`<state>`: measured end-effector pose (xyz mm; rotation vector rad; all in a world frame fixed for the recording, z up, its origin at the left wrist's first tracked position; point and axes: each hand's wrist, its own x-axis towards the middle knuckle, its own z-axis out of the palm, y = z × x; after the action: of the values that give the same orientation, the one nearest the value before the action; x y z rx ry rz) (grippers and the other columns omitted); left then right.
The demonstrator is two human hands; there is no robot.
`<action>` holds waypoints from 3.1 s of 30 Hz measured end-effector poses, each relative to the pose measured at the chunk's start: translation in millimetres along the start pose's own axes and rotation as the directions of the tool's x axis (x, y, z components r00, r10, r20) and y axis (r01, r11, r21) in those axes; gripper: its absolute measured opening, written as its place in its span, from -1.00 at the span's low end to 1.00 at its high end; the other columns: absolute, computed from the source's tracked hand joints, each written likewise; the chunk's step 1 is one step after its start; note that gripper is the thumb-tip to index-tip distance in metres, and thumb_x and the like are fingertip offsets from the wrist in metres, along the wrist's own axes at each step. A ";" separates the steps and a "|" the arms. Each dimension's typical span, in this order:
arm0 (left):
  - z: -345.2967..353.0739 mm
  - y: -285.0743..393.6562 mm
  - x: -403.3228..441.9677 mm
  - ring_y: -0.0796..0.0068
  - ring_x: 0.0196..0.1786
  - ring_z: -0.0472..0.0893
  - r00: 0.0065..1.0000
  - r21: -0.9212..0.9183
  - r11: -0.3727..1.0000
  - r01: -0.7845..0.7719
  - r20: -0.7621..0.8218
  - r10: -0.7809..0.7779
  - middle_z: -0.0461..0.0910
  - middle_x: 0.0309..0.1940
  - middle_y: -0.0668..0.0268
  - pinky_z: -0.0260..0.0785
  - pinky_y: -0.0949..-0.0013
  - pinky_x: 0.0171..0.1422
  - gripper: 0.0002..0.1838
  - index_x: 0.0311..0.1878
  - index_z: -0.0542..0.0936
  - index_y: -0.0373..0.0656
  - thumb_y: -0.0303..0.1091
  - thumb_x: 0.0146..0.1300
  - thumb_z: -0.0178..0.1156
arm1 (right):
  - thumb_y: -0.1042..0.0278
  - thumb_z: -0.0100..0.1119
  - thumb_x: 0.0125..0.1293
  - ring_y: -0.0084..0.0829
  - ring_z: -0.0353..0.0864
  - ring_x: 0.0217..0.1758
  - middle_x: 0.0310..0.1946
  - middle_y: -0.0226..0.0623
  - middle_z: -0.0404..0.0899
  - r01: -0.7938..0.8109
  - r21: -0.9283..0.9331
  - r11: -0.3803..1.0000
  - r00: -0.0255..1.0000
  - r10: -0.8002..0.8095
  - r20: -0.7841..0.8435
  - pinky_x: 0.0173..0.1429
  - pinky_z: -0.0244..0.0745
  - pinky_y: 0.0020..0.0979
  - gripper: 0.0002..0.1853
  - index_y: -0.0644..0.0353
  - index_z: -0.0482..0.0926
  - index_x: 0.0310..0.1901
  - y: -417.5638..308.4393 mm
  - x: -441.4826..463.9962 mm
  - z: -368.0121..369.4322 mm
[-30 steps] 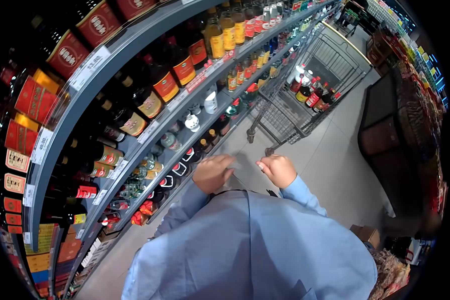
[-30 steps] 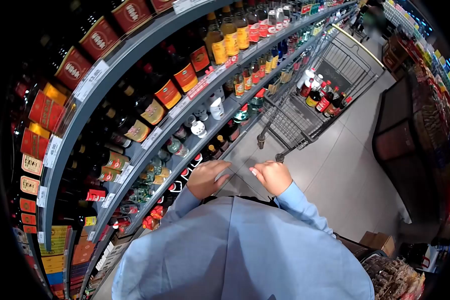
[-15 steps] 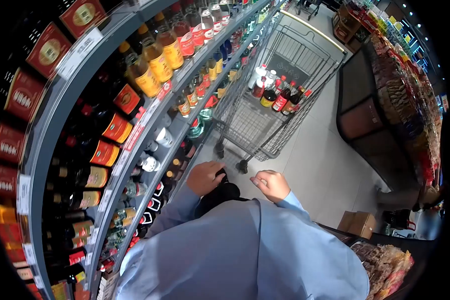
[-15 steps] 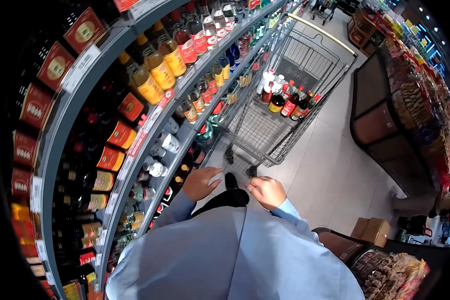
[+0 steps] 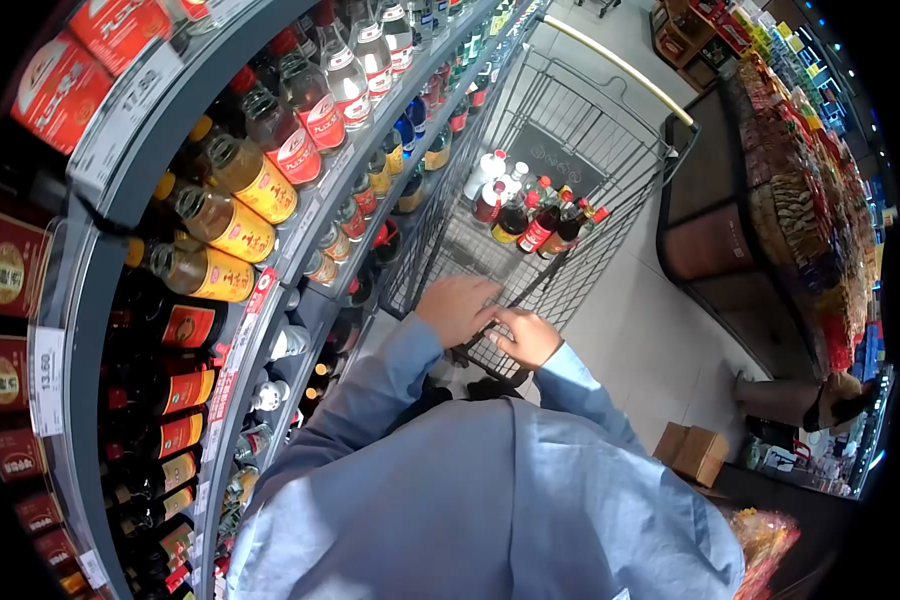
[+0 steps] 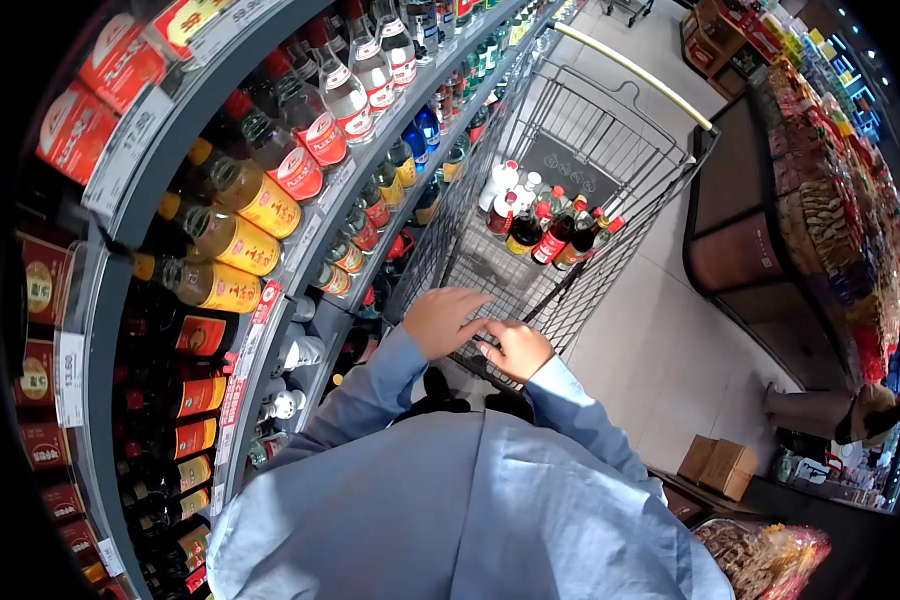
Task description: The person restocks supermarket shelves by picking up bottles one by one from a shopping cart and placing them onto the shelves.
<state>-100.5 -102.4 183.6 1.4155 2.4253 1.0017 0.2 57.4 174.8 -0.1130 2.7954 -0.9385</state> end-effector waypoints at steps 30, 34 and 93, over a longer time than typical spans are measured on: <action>192.3 -42.6 40.8 0.24 0.32 0.18 0.109 0.383 0.192 0.904 0.230 -0.967 0.35 0.16 0.26 -0.29 -0.10 0.42 -0.45 0.21 0.34 -0.03 0.04 0.21 -0.02 | 0.14 0.17 0.08 -0.05 0.53 -0.07 -0.13 -0.11 0.52 0.022 -0.544 0.839 0.961 0.132 0.242 -0.05 0.46 -0.11 -0.55 0.04 0.36 0.01 292.8 296.3 15.1; 220.1 -19.6 -20.6 0.29 0.33 0.15 0.162 0.617 0.219 0.756 0.148 -0.976 0.39 0.11 0.24 -0.29 0.00 0.45 -0.55 0.03 0.52 -0.11 -0.02 0.20 -0.02 | 0.17 0.17 0.06 -0.04 0.51 -0.12 -0.15 -0.14 0.51 0.153 -0.466 0.871 0.980 -0.075 0.183 -0.06 0.42 -0.09 -0.57 0.04 0.40 0.00 264.1 265.4 -1.0; 324.3 269.1 -368.5 0.22 0.38 0.10 0.120 0.100 0.092 0.991 -0.330 -0.936 0.27 0.23 0.12 -0.25 -0.10 0.40 -0.51 0.11 0.44 -0.05 -0.02 0.16 0.02 | -0.16 -0.11 0.20 -0.14 0.45 0.07 -0.01 -0.28 0.49 0.380 -0.101 0.919 0.665 -0.195 0.721 0.18 0.05 0.16 -0.56 -0.12 0.49 -0.01 65.2 -129.0 83.7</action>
<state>435.3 -165.2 33.7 -0.5919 2.7908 0.3327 142.7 77.0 90.0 -0.8031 2.1625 -0.4371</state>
